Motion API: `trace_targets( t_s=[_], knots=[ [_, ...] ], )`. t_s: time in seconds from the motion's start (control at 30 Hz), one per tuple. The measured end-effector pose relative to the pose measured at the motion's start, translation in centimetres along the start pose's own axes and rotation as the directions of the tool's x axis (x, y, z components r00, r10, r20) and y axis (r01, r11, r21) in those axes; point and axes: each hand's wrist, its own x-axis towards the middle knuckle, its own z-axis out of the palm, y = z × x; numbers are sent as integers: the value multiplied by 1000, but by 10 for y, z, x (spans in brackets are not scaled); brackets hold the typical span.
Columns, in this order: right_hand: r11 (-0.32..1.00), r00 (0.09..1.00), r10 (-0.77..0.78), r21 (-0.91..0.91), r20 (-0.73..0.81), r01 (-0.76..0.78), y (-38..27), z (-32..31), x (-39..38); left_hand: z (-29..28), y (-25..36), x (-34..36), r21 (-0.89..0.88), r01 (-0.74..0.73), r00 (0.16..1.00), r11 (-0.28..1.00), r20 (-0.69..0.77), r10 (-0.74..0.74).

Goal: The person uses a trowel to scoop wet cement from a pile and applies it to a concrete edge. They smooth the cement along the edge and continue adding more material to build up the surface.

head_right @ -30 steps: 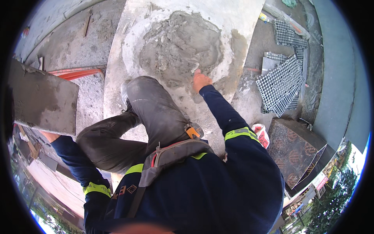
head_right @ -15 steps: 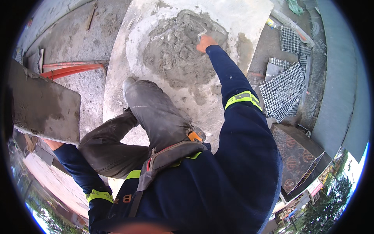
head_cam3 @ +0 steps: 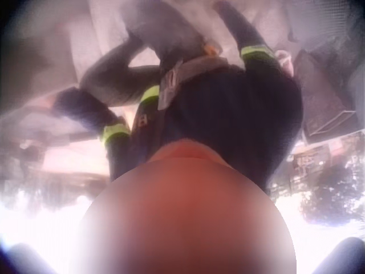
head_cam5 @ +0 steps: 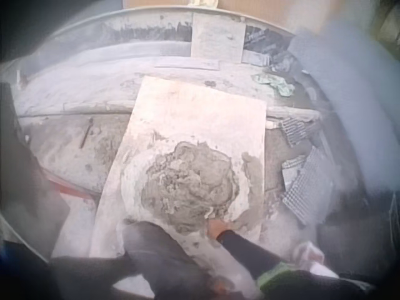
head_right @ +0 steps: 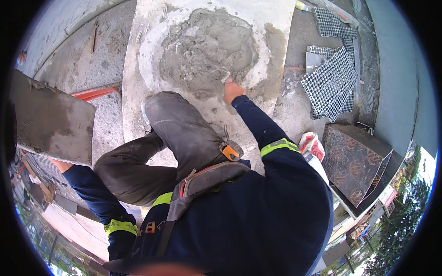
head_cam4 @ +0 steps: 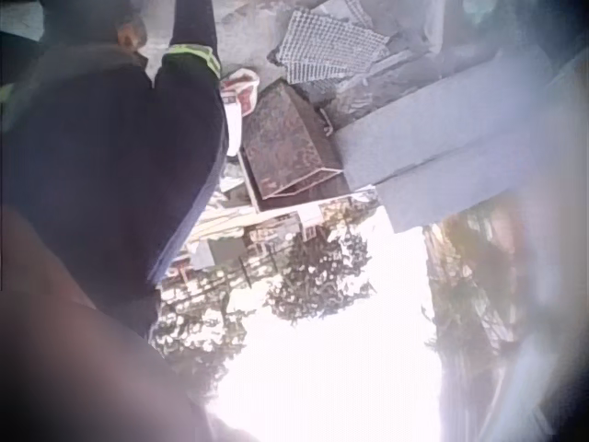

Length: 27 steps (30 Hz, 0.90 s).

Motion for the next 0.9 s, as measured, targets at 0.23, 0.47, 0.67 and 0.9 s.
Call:
trace_targets(
  t_s=[0.23, 0.47, 0.67, 0.9],
  knots=[
    [624, 974, 109, 749, 199, -223, 11, -20, -85, 29, -5, 8, 69, -18, 998, 997, 57, 14],
    [65, 821, 166, 825, 546, -561, 54, 84, -158, 3, -4, 29, 70, 21, 998, 997, 64, -25],
    [-57, 961, -72, 961, 266, -270, -36, 59, 55, 24, -2, 6, 49, -1, 1000, 999, -10, 2],
    [254, 962, -59, 936, 267, -244, -28, -38, 67, -28, -5, 5, -55, -62, 998, 997, 9, 63]
  ],
)
